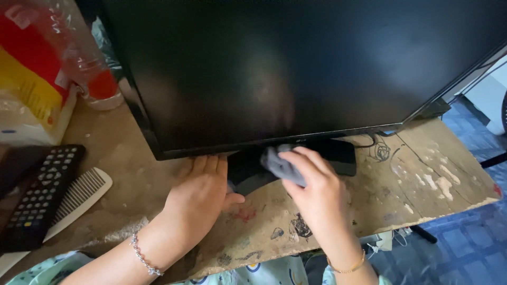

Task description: Wiping and cleaning the screen and base of a computer monitor with a cloth.

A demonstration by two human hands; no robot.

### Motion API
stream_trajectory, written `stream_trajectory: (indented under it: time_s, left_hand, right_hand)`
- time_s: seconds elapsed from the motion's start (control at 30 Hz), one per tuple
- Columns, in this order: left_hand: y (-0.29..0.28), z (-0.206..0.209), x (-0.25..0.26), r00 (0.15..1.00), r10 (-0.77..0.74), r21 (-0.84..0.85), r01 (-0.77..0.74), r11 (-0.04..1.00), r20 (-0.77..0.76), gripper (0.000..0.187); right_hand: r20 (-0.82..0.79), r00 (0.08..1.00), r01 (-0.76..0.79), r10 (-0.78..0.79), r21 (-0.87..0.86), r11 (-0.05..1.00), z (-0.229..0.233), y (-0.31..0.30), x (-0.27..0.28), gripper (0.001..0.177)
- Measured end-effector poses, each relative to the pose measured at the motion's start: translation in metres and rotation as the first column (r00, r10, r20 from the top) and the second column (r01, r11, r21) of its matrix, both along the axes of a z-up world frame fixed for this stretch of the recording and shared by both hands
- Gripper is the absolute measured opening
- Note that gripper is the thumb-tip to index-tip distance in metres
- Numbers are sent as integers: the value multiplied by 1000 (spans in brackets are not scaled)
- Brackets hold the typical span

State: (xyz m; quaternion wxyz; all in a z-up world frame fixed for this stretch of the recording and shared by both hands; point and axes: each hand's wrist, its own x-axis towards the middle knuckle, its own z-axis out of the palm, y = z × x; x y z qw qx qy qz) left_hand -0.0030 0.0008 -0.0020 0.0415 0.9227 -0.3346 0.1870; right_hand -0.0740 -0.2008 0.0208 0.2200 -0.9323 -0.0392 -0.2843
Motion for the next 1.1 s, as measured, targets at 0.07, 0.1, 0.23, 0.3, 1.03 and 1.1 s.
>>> stream_trajectory:
  time_s: [0.07,0.1,0.23,0.3,1.03,1.1]
  left_hand:
    - [0,2,-1,999,4,15,-5,1000,47,95]
    - [-1,2,-1,998,13,32,-12,999,-57,92]
    - [-1,-5,3,995,0,-30,-3,1000,-98,88]
    - [0,-1,1,995,2,-11,-3,1000,-104,86]
    - [80,107,7,427,-581,-620,57,782,-693,37]
    - [100,117,7,712,-528,-777,-39,628,-463,42]
  right_hand:
    - [17,992,124,-123,-30,992,-1,-1,0,45]
    - [48,994,102,-99,-61,993,-2,1,-1,47]
    - [-17,998,-61,60,-23,998,-3,18,-2,50]
    - [-2,998,-65,65,-18,998,-6,22,-2,49]
    - [-14,994,-110,110,47,993,12,54,-13,48]
    - [-9,983,-178,181,129,976,15,74,-14,48]
